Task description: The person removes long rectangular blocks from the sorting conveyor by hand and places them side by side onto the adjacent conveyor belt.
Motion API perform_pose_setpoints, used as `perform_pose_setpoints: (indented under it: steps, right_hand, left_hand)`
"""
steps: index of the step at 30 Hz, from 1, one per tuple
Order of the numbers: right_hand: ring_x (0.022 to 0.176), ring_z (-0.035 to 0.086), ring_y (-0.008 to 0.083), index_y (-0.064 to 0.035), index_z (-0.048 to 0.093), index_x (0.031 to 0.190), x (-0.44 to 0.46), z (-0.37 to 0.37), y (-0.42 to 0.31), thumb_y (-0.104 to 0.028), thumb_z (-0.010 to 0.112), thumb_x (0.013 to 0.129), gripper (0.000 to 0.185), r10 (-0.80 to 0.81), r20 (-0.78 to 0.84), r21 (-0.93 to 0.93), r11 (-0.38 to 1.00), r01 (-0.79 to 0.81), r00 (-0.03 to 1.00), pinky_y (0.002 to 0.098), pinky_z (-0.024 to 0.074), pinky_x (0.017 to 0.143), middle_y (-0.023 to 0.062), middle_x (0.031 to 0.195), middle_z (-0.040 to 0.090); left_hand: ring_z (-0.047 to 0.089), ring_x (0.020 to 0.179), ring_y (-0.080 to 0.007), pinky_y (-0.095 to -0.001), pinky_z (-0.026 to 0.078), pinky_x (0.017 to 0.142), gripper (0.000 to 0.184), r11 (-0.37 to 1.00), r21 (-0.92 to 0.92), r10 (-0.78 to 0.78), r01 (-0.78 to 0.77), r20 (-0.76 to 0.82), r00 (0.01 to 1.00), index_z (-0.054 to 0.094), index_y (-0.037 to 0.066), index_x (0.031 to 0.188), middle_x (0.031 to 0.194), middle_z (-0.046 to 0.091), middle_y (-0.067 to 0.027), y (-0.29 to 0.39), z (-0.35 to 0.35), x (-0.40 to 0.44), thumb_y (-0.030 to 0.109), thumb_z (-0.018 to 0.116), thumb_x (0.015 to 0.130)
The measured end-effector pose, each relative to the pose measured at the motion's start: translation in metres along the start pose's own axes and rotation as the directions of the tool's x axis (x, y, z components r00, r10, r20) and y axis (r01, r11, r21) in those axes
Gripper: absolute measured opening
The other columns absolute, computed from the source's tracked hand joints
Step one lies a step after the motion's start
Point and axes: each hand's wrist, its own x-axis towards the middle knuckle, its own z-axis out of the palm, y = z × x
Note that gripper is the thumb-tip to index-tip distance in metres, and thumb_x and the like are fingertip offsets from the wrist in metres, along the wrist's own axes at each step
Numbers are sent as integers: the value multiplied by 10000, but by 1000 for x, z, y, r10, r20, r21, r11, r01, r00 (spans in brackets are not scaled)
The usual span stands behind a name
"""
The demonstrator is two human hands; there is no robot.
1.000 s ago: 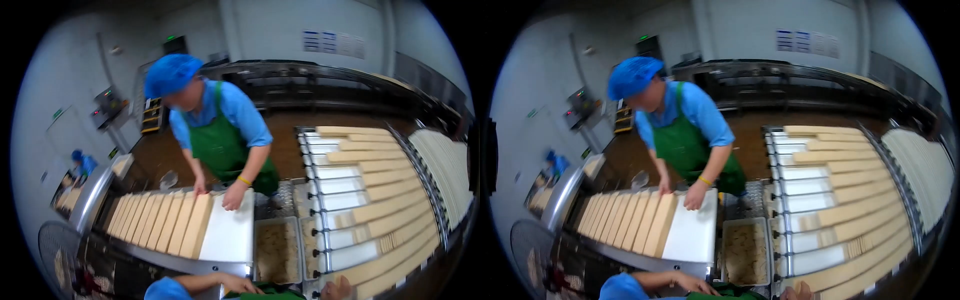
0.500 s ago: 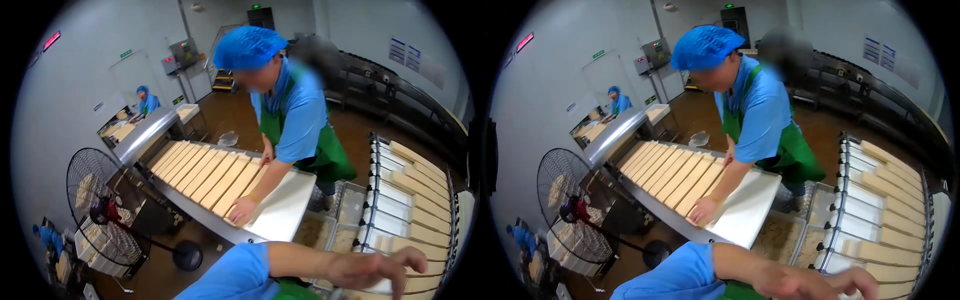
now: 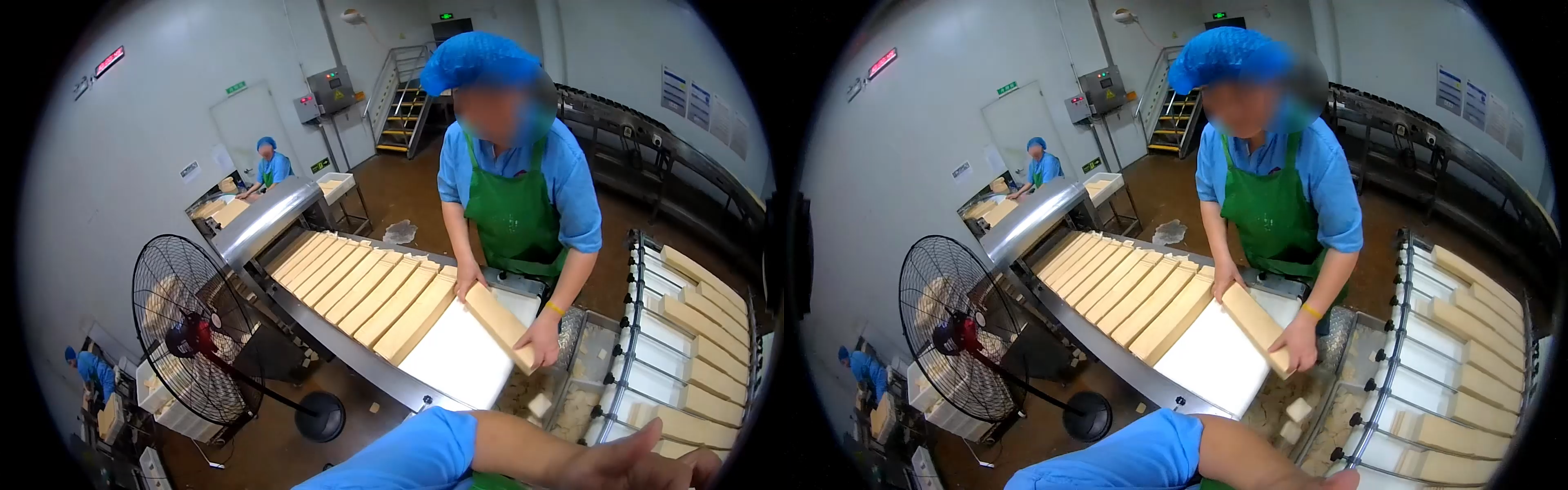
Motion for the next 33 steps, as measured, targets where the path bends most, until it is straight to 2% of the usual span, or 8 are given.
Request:
perform_pose_setpoints:
  steps: [6, 17, 20, 22, 24, 26, 29, 33]
  right_hand:
    - [1062, 531, 392, -88, 614, 1067, 0, 4, -4, -322, 619, 836, 328, -9, -25, -8, 1000, 9, 1000, 497, 439, 872, 202, 1216, 541]
    - [1114, 501, 383, -93, 613, 1056, -3, 6, -2, -278, 609, 846, 279, -23, -4, -78, 997, 22, 1000, 500, 422, 887, 199, 1267, 508]
    - [1128, 493, 380, -95, 612, 1053, -2, 6, -3, -265, 606, 848, 266, -18, -7, -103, 995, 17, 1000, 500, 417, 891, 198, 1281, 499]
    - [1138, 488, 379, -95, 612, 1051, -2, 7, -2, -257, 604, 850, 258, -15, -12, -124, 992, 13, 1000, 501, 414, 894, 197, 1290, 493]
    - [1147, 483, 377, -96, 611, 1048, -4, 5, 0, -249, 602, 852, 249, -14, -15, -141, 990, 12, 1000, 501, 411, 897, 197, 1299, 486]
    - [1156, 477, 375, -97, 611, 1046, -7, 3, 7, -241, 601, 854, 241, -3, -22, -154, 988, -1, 1000, 502, 408, 900, 196, 1308, 480]
    - [1203, 443, 412, -68, 552, 1149, -11, 1, 9, -267, 509, 936, 294, 47, 75, -238, 971, -28, 996, 478, 422, 955, 220, 1398, 401]
    - [1202, 449, 413, -55, 519, 1222, -16, -8, 0, -319, 519, 934, 390, 146, 96, -271, 956, -115, 985, 480, 414, 952, 218, 1380, 421]
  left_hand:
    - [303, 1310, -273, -451, 138, 1114, 987, 886, -13, 460, -463, 144, 876, 604, -51, 1070, 1376, 387, -188, -36, -11, 12, 655, -63, 897]
    - [386, 1229, -262, -432, 274, 1062, 721, 972, 233, 26, 5, -130, 991, 562, 6, 1207, 1288, 464, -157, -10, -9, -14, 600, 249, 944]
    - [505, 1095, -293, -377, 394, 958, 425, 716, 681, 11, 156, -235, 972, 514, 26, 1277, 1230, 518, -144, -2, -16, -37, 302, 520, 954]
    - [560, 995, -367, -405, 444, 906, 613, 358, 920, -24, -162, 182, 983, 387, -14, 1352, 1183, 520, -228, -26, -54, -68, 373, 553, 907]
    - [527, 1012, -316, -416, 389, 915, 405, 243, 956, -72, 164, -150, 986, 579, 20, 1075, 1100, 542, -171, -19, -69, -116, 364, 582, 862]
    - [475, 1103, -351, -442, 354, 977, 362, 236, 741, -122, 628, -619, 776, 645, 34, 1055, 1171, 531, -180, 8, -67, -163, 300, 643, 809]
    - [549, 1023, -350, -429, 440, 876, 453, -312, 409, -77, 857, -910, 407, 607, 7, 1139, 1096, 573, -199, 33, -71, -247, 293, 651, 791]
    - [571, 983, -332, -392, 462, 902, 383, -91, 148, 217, 985, -962, 165, 581, 14, 1145, 1112, 544, -194, 60, -43, -384, 244, 642, 845]
